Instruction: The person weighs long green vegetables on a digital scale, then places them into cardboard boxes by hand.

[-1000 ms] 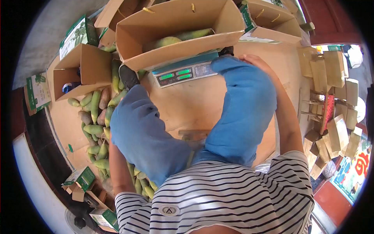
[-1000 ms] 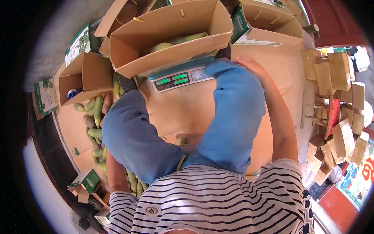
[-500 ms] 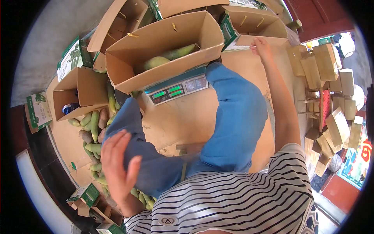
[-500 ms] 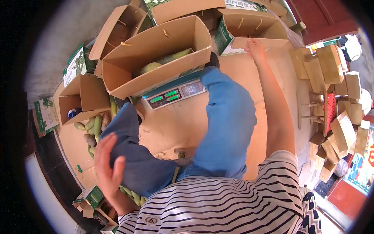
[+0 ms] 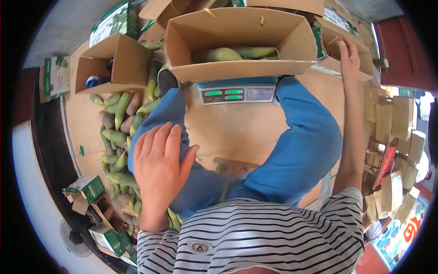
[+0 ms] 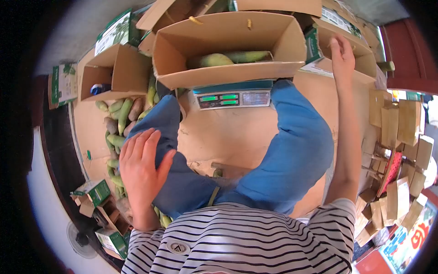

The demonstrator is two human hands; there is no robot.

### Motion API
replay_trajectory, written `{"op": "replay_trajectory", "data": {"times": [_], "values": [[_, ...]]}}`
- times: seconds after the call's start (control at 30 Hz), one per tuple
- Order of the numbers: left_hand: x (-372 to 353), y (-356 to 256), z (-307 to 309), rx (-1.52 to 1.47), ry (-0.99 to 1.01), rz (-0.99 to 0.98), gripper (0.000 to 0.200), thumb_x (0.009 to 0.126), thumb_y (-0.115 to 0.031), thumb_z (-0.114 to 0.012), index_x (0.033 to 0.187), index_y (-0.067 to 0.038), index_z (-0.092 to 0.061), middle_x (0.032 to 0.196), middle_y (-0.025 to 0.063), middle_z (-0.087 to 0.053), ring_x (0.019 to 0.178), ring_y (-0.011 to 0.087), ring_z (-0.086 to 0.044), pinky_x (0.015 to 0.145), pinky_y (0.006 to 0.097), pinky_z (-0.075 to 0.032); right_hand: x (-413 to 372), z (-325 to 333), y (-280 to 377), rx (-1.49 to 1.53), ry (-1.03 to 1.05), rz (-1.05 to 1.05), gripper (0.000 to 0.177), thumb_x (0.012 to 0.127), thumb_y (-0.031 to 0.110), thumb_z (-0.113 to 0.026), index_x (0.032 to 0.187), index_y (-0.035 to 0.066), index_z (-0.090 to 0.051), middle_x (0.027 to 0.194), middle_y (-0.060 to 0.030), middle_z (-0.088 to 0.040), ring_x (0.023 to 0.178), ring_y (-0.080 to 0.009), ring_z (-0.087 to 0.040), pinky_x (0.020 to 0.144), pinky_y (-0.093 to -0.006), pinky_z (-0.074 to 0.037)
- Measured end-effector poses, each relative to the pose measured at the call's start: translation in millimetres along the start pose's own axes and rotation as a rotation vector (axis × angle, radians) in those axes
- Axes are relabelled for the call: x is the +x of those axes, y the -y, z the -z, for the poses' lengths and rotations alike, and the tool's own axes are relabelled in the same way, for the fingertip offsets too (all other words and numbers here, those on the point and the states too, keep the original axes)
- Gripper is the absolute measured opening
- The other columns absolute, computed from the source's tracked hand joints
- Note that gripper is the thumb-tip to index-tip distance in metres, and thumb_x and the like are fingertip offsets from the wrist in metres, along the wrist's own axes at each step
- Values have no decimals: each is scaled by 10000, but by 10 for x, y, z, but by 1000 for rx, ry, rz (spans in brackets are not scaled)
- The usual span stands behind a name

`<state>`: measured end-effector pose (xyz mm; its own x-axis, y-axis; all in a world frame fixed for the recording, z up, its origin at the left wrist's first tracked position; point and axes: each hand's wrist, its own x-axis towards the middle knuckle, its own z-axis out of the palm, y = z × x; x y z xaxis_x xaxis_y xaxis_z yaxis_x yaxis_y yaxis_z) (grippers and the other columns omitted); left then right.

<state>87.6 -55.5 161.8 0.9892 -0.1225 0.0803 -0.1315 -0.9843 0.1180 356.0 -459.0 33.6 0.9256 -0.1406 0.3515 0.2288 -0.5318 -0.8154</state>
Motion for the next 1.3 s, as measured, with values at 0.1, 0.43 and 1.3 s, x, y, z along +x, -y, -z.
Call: {"op": "replay_trajectory", "data": {"times": [0.1, 0.43, 1.3], "values": [[-24, -5, -7, -33, -33, -4, 404, 735, -237, -691, 1048, -17, -562, 1038, 119, -597, 962, 298, -561, 852, 405, -421, -284, -203, 1269, -118, 693, 116, 375, 874, 249, -583, 1175, 29, -549, 1118, -115, -610, 1010, -219, -589, 856, -314, -458], [-189, -91, -400, -104, -294, -138, 128, 714, -158, -569, 788, -54, -564, 760, 74, -542, 780, 215, -535, 782, 354, -405, -830, -1369, 1564, -780, 1057, 520, 280, 885, 173, -525, 1108, 40, -421, 996, -254, -581, 960, -419, -552, 763, -471, -443], [-3954, 1428, -2886, 167, 865, 801, 528, 840, -166, -559, 1334, -129, -375, 1364, 114, -379, 1257, 287, -362, 968, 503, -335, -986, -1357, 1596, -745, 1103, 403, 422, 862, 266, -586, 1185, 47, -426, 1057, -219, -596, 1002, -359, -585, 816, -397, -453]]}}
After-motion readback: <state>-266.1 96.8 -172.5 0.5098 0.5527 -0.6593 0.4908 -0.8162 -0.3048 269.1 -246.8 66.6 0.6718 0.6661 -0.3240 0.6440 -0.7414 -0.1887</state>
